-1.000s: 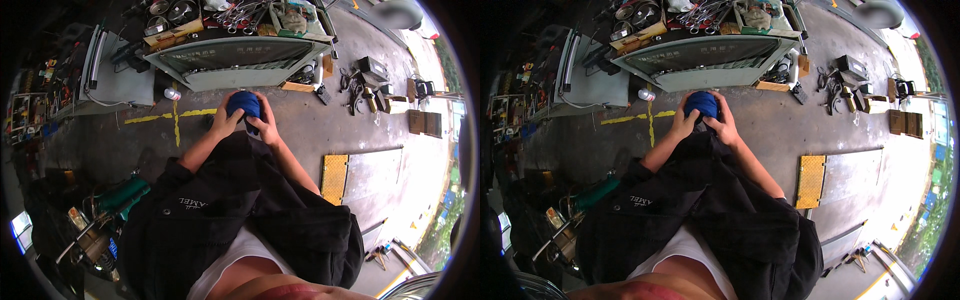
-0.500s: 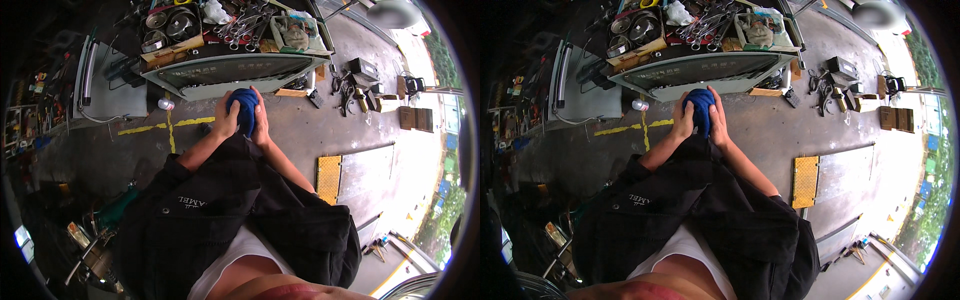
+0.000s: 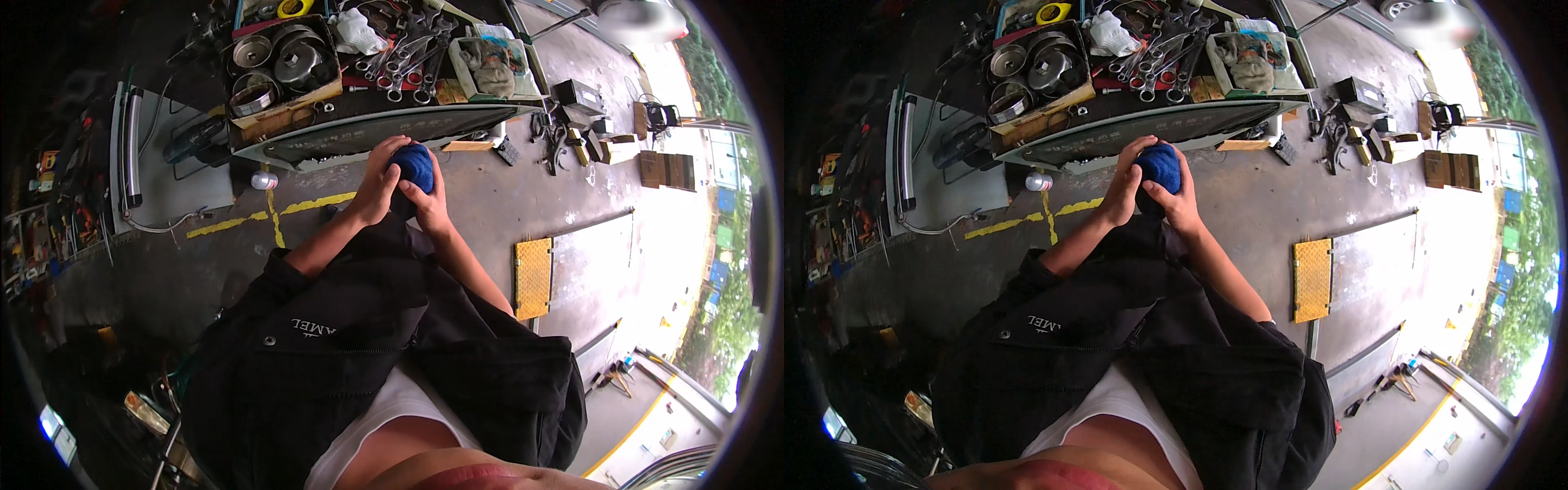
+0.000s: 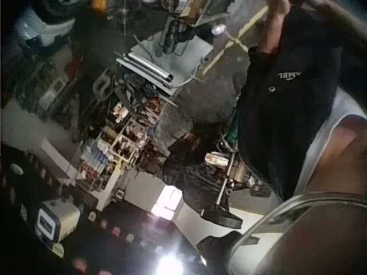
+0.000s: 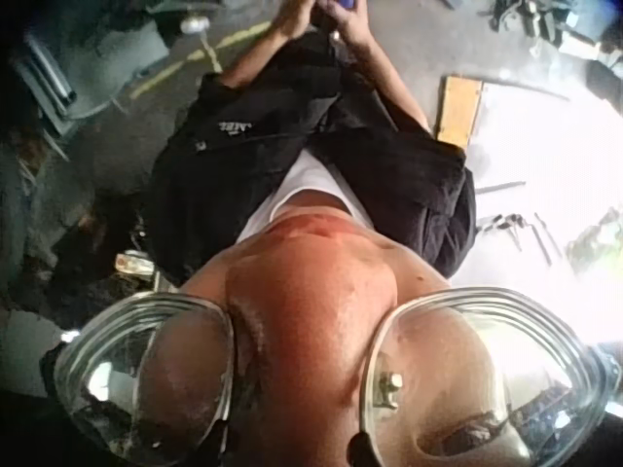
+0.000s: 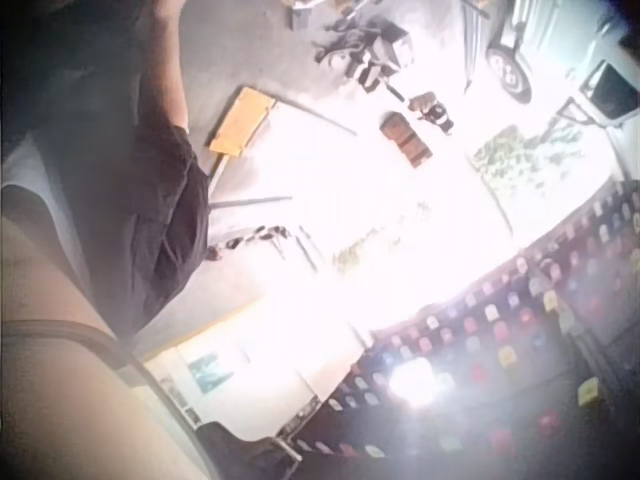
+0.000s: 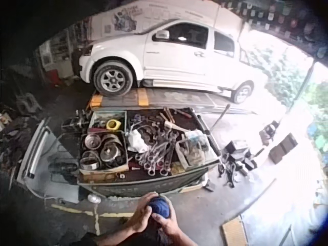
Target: The person repeatedly picks up wrenches from a cluttered tool cart, wipes each with a blue cloth, and places them back. The person handles multiple wrenches one at a time, using the cloth to clean the metal surfaces.
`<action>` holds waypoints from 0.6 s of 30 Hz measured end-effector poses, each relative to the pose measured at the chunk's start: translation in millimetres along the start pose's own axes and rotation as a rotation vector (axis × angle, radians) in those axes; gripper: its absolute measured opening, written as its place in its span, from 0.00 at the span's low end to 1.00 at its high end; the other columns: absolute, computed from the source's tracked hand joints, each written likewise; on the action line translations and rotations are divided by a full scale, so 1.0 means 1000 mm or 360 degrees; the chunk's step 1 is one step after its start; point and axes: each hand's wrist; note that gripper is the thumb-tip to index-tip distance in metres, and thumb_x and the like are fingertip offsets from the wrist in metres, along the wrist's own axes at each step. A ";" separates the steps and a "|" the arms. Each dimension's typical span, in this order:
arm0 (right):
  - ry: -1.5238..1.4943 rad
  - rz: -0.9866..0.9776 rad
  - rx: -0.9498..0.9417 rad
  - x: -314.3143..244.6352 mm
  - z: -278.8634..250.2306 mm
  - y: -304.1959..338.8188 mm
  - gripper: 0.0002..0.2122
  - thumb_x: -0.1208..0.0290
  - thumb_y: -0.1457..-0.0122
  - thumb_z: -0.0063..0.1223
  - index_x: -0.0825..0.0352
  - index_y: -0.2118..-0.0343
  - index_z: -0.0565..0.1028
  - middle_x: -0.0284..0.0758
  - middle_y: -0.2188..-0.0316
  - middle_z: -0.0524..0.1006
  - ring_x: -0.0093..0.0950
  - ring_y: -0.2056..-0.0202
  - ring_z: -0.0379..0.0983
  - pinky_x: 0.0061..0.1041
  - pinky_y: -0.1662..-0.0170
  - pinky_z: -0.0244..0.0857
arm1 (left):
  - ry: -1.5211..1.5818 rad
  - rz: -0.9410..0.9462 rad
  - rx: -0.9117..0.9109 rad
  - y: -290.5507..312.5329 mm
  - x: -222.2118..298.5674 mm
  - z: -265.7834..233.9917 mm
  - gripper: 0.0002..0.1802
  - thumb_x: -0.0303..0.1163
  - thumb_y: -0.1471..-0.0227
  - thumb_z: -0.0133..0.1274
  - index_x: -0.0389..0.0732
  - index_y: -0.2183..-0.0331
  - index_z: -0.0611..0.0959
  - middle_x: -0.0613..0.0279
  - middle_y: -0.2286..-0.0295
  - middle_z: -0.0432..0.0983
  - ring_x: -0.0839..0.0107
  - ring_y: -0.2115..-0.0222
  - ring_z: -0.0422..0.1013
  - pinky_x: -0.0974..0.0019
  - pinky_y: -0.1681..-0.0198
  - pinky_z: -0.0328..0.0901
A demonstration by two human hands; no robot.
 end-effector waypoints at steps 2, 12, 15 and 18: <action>0.0139 0.0006 0.0028 -0.001 0.000 -0.004 0.34 0.68 0.50 0.68 0.67 0.40 0.65 0.36 0.49 0.72 0.28 0.49 0.69 0.29 0.43 0.63 | -0.0066 0.0014 -0.0009 -0.005 -0.001 -0.007 0.32 0.54 0.33 0.35 0.38 0.42 0.70 0.48 0.43 0.64 0.52 0.38 0.57 0.54 0.34 0.49; 0.0331 0.0000 0.0311 0.011 0.008 -0.018 0.31 0.66 0.50 0.65 0.69 0.43 0.68 0.37 0.54 0.75 0.28 0.54 0.72 0.29 0.47 0.67 | -0.0041 -0.0071 -0.0134 -0.032 -0.002 -0.043 0.21 0.43 0.35 0.47 0.38 0.49 0.77 0.53 0.51 0.72 0.61 0.47 0.68 0.59 0.42 0.61; 0.0534 -0.0096 0.0214 0.014 0.014 -0.019 0.33 0.63 0.51 0.66 0.68 0.42 0.67 0.37 0.53 0.75 0.29 0.52 0.72 0.30 0.46 0.66 | 0.0225 -0.0098 -0.0118 -0.033 -0.006 -0.037 0.21 0.40 0.38 0.53 0.38 0.48 0.76 0.54 0.52 0.73 0.61 0.48 0.69 0.59 0.42 0.62; 0.0661 -0.0149 0.0052 0.019 0.022 -0.020 0.36 0.58 0.50 0.65 0.66 0.40 0.65 0.39 0.51 0.74 0.32 0.49 0.71 0.32 0.43 0.63 | 0.0387 -0.0070 -0.0095 -0.037 -0.006 -0.035 0.22 0.34 0.42 0.56 0.37 0.48 0.76 0.55 0.50 0.74 0.63 0.48 0.70 0.60 0.41 0.62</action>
Point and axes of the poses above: each hand's wrist, its own y-axis away from the middle knuckle, its own z-axis out of the palm, x = y × z
